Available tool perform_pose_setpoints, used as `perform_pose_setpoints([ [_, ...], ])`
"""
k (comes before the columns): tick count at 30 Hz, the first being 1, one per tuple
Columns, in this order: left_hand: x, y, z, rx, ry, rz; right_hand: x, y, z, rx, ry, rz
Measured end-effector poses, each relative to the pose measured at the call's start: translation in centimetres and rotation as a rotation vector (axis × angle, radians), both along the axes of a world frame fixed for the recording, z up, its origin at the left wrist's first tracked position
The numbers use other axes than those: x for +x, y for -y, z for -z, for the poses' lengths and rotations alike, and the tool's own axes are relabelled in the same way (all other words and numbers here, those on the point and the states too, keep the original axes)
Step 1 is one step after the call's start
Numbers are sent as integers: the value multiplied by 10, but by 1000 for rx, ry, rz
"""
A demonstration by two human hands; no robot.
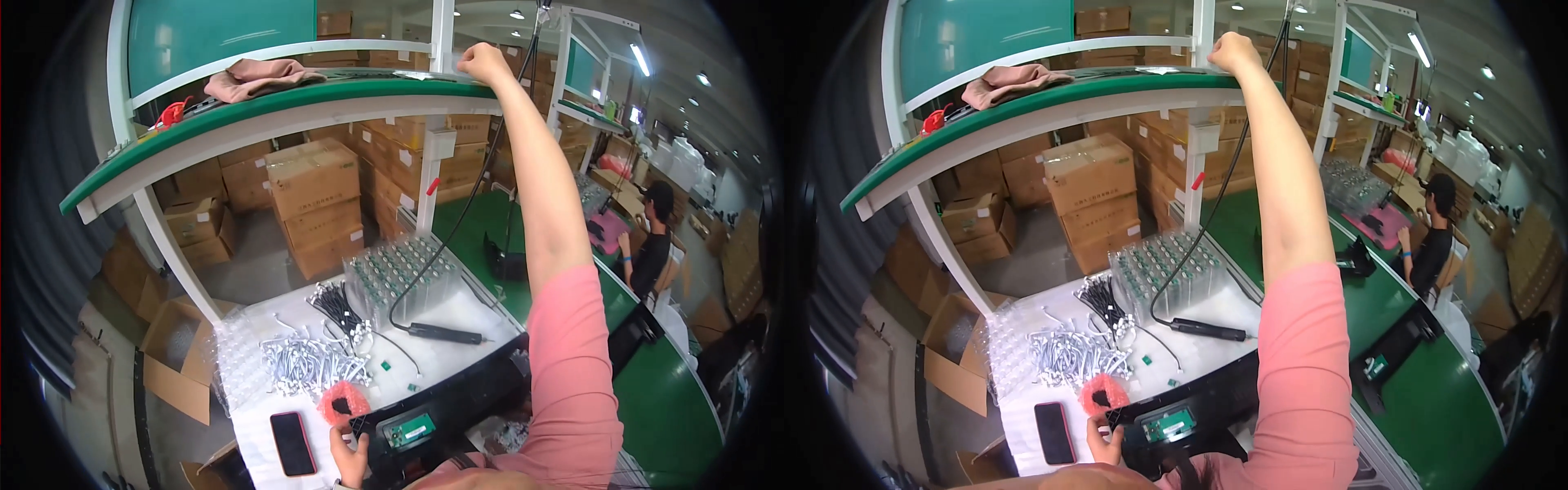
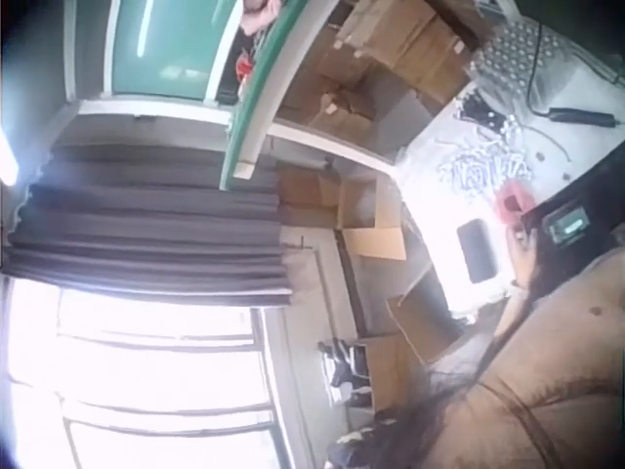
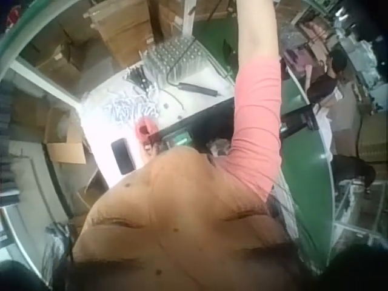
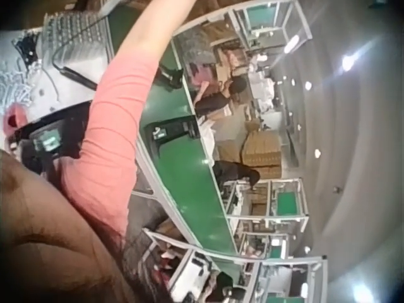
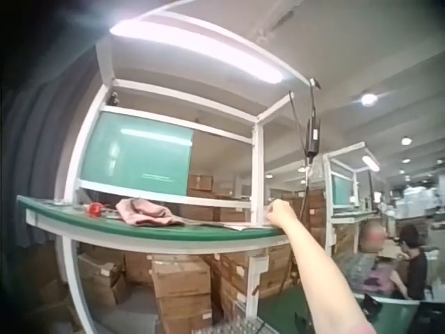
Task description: Assembling circuit boards and components into plastic casings using an electric screwdriver.
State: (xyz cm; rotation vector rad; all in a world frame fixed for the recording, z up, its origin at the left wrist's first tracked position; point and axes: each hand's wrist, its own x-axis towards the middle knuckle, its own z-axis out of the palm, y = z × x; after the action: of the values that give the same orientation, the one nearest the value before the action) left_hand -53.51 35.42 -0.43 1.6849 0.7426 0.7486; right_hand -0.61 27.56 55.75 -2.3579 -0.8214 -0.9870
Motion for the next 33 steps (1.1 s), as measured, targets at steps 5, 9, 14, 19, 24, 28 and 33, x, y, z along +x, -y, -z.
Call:
perform_pose_setpoints([
  [5, -19, -10, -74, 272, 29, -10, -79, 46, 10, 181, 245, -27],
  [9, -36, -34, -116, 261, 42, 191, -231, 92, 64, 251, 328, -200],
  [14, 34, 3, -225, -514, 374, 1012, -374, 133, 200, 332, -216, -425],
  [19, 62, 46, -270, -920, 404, 1368, -470, 148, 275, 449, -380, -394],
  [24, 80, 87, -248, -700, 288, 1431, -494, 159, 297, 1062, -542, -343],
  [28, 99, 136, -246, 420, 250, 1464, -484, 191, 350, 1994, -734, -456],
  [33, 97, 206, -229, 953, 357, 1511, -461, 219, 430, 2426, -852, -443],
])
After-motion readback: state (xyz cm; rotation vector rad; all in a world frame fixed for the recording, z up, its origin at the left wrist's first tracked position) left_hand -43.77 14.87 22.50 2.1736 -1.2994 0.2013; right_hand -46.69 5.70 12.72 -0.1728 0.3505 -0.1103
